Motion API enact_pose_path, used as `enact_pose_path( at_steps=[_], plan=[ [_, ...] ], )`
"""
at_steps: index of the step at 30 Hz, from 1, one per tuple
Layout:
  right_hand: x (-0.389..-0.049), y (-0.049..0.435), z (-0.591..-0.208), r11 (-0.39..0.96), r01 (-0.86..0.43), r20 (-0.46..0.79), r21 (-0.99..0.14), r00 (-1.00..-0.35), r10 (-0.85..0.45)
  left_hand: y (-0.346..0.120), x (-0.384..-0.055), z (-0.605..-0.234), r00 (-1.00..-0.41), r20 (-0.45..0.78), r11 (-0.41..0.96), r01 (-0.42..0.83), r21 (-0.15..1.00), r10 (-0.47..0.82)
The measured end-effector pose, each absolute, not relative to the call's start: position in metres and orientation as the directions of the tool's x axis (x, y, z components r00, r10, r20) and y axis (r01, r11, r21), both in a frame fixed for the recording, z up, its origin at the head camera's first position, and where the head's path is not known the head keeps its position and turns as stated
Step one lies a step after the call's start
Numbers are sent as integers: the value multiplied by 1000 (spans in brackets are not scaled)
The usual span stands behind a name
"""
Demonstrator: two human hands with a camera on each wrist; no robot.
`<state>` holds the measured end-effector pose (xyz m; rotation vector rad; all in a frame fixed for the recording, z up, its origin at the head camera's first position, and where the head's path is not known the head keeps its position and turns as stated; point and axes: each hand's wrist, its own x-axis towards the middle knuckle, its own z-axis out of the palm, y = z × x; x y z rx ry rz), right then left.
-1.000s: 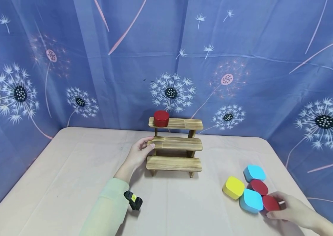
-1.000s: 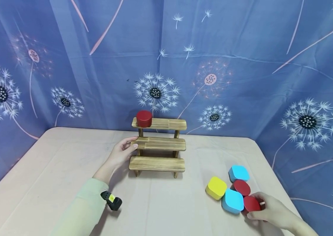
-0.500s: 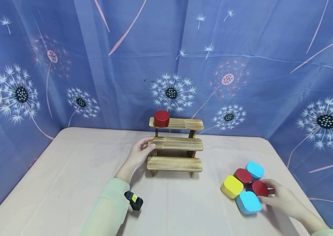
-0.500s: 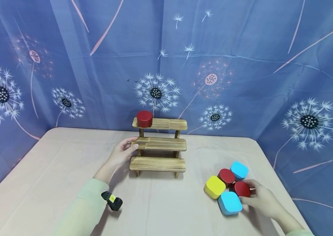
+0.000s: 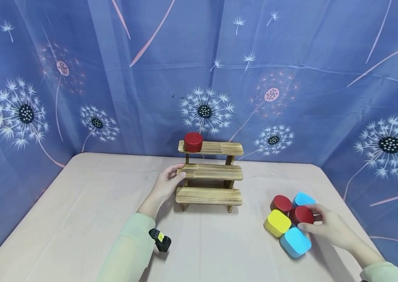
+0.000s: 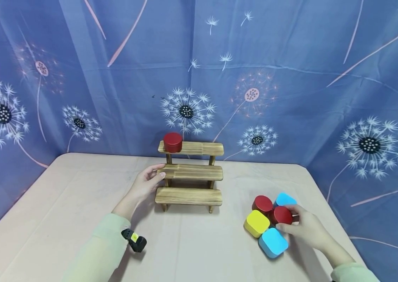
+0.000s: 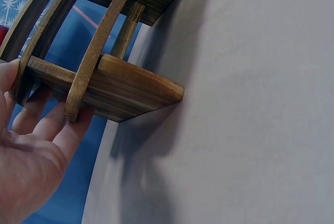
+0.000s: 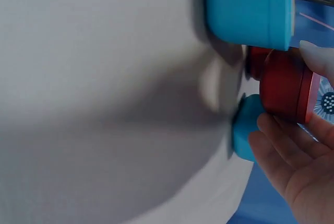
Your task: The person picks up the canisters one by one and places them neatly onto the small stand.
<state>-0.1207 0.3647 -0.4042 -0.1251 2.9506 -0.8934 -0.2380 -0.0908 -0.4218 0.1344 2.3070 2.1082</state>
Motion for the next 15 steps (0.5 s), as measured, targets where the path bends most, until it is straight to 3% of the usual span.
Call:
enact_pose_path(
  at_steps=[15],
  plan=[
    [-132, 362, -377, 822, -223, 156, -524, -974, -165, -91, -237, -422, -993, 85, 97, 93, 991, 84]
  ],
)
